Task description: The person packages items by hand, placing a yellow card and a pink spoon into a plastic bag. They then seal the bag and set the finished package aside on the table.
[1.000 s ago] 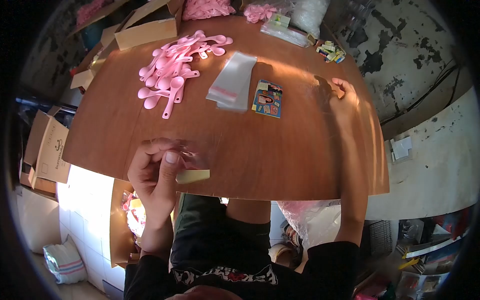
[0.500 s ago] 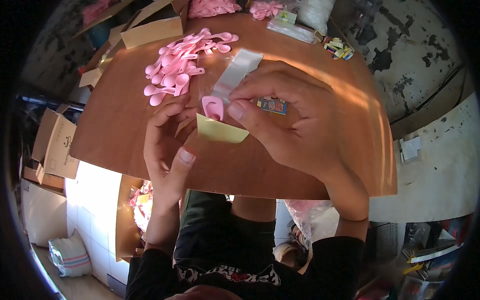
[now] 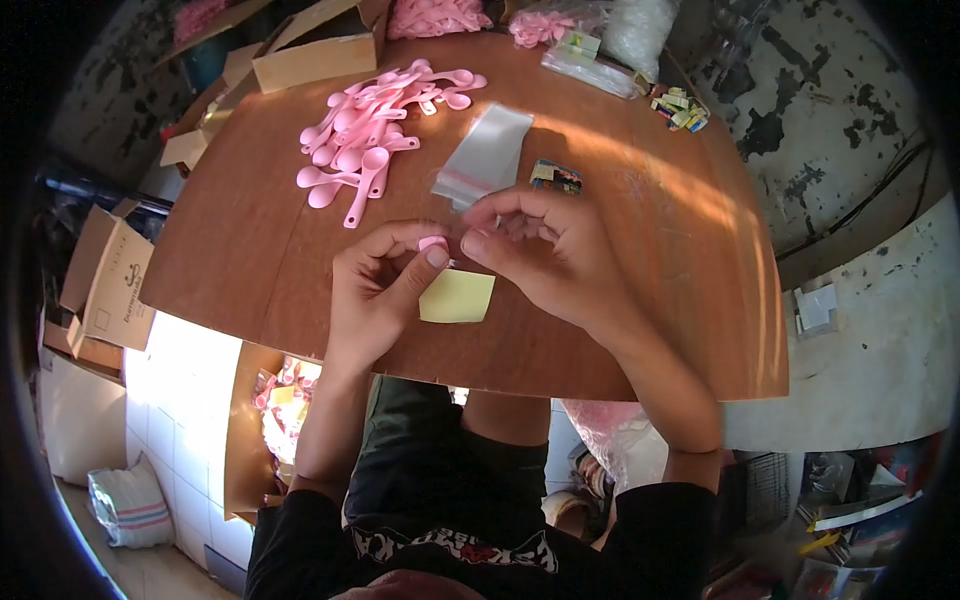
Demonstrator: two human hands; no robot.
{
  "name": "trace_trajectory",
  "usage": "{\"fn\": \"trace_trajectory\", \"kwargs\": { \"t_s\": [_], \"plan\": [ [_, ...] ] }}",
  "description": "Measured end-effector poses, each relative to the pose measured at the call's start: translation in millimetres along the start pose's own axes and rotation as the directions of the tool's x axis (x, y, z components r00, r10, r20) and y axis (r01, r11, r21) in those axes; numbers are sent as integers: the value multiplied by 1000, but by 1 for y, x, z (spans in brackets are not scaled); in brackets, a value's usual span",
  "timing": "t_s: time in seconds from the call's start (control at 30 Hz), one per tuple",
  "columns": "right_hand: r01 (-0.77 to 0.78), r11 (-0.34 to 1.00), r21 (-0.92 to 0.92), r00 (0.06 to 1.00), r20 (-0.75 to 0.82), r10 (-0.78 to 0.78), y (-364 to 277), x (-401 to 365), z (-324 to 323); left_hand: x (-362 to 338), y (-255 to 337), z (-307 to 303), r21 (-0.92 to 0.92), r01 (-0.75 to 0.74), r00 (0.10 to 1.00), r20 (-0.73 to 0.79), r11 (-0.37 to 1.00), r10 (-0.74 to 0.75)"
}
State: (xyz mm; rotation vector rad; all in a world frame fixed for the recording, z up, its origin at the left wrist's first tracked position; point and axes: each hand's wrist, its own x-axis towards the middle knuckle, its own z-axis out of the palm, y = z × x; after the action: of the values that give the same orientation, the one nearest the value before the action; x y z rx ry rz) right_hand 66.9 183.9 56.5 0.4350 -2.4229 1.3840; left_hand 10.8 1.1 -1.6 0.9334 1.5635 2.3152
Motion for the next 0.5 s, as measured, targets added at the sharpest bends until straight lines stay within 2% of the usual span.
{"fn": "trace_trajectory", "kwargs": {
  "t_s": [0.03, 0.07, 0.2, 0.27, 0.37, 0.5],
  "plan": [
    [-100, 966, 240, 993, -33, 111, 0, -2, 4, 1, 0, -1, -6, 22, 999, -33, 1000, -23],
    [-181, 865, 468, 974, -35, 223, 1, -4, 7, 1, 1, -2, -12, 42, 997, -67, 999, -43],
    [-145, 867, 476, 985, -17, 174, 32, -13, 11, 3, -6, -11, -16, 82, 994, -74, 996, -83],
    [-205, 871, 447, 972, -11, 235, 38, -14, 12, 4, -9, -12, -33, 109, 993, -52, 993, -111],
    [-210, 852, 479, 961, -59, 270, 45, -16, 15, 4, -8, -10, -48, 105, 994, -21, 993, -106],
    [-212, 889, 406, 962, -75, 264, 40, -18, 15, 3, -14, -11, -44, 85, 996, -25, 995, -86]
  ]
}}
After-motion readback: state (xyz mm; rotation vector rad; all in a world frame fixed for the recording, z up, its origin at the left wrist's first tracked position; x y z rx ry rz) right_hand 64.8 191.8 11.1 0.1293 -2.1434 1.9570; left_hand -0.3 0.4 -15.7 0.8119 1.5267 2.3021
